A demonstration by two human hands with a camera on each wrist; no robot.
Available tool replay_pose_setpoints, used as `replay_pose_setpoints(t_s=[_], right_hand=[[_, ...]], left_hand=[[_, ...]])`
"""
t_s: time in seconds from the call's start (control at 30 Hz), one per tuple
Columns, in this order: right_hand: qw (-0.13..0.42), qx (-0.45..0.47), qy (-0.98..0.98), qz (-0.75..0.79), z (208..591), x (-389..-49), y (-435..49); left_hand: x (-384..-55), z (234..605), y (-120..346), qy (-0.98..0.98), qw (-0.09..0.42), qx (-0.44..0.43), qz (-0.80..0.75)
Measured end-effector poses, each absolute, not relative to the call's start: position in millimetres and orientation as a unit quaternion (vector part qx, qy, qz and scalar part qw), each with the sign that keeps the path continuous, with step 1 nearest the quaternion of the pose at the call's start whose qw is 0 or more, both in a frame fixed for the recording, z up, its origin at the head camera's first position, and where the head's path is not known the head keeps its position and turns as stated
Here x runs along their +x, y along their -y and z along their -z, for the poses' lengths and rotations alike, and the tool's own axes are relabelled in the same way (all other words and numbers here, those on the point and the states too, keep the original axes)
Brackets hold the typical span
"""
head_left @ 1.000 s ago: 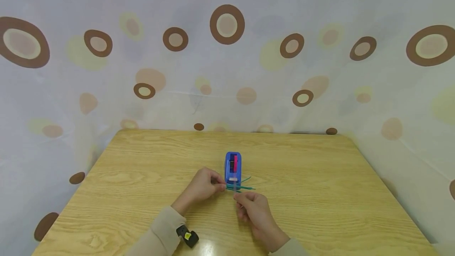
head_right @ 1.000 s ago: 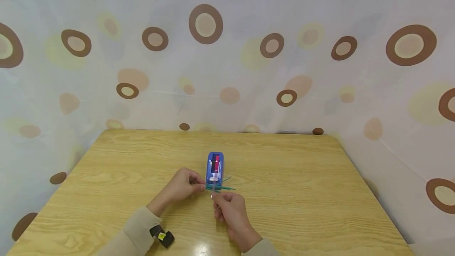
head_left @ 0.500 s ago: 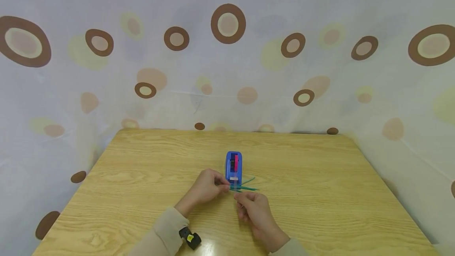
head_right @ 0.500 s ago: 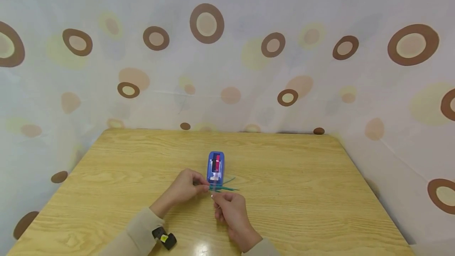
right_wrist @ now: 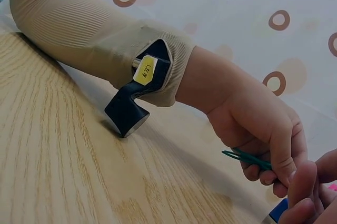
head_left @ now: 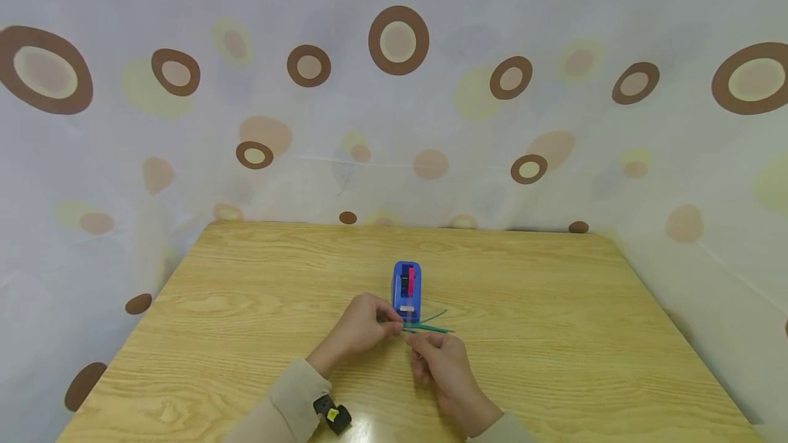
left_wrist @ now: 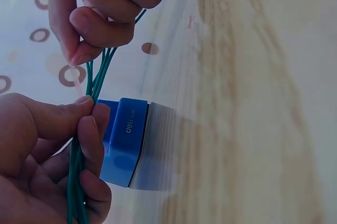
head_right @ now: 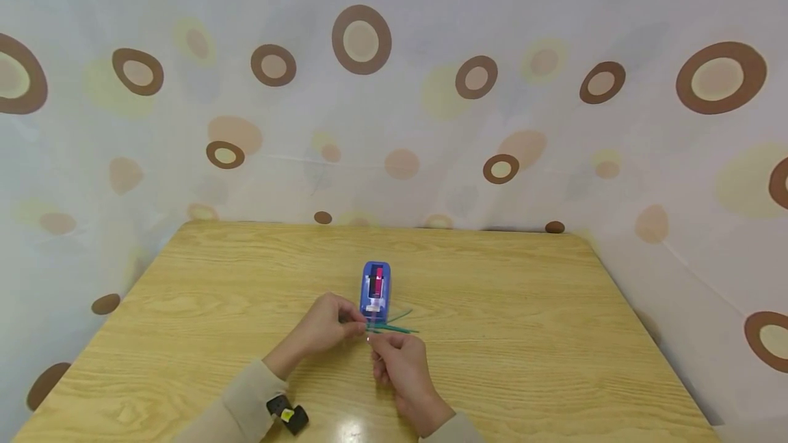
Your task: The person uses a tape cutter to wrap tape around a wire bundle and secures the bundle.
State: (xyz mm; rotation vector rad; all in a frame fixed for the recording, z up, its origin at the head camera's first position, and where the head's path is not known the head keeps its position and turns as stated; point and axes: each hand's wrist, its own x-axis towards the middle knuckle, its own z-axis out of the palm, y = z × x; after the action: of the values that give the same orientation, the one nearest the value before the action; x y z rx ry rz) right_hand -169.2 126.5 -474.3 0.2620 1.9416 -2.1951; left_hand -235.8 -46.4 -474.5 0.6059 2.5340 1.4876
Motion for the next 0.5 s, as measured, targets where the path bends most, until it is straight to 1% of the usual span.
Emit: replay_pose_setpoints(t_s=[0.33,0.5], right_hand=[[0.109,0.083,-0.661,0.738,475.4,-169.8,-126.4],[0.103,0.084,-0.660,0.739,475.1,-169.2,-126.1]], left_hand=[[-231.9,472.5,44.6,-0.845,0.077,0.198,-0.490],[-231.2,471.2,44.6,-0.846,0.081,0.202,-0.487]])
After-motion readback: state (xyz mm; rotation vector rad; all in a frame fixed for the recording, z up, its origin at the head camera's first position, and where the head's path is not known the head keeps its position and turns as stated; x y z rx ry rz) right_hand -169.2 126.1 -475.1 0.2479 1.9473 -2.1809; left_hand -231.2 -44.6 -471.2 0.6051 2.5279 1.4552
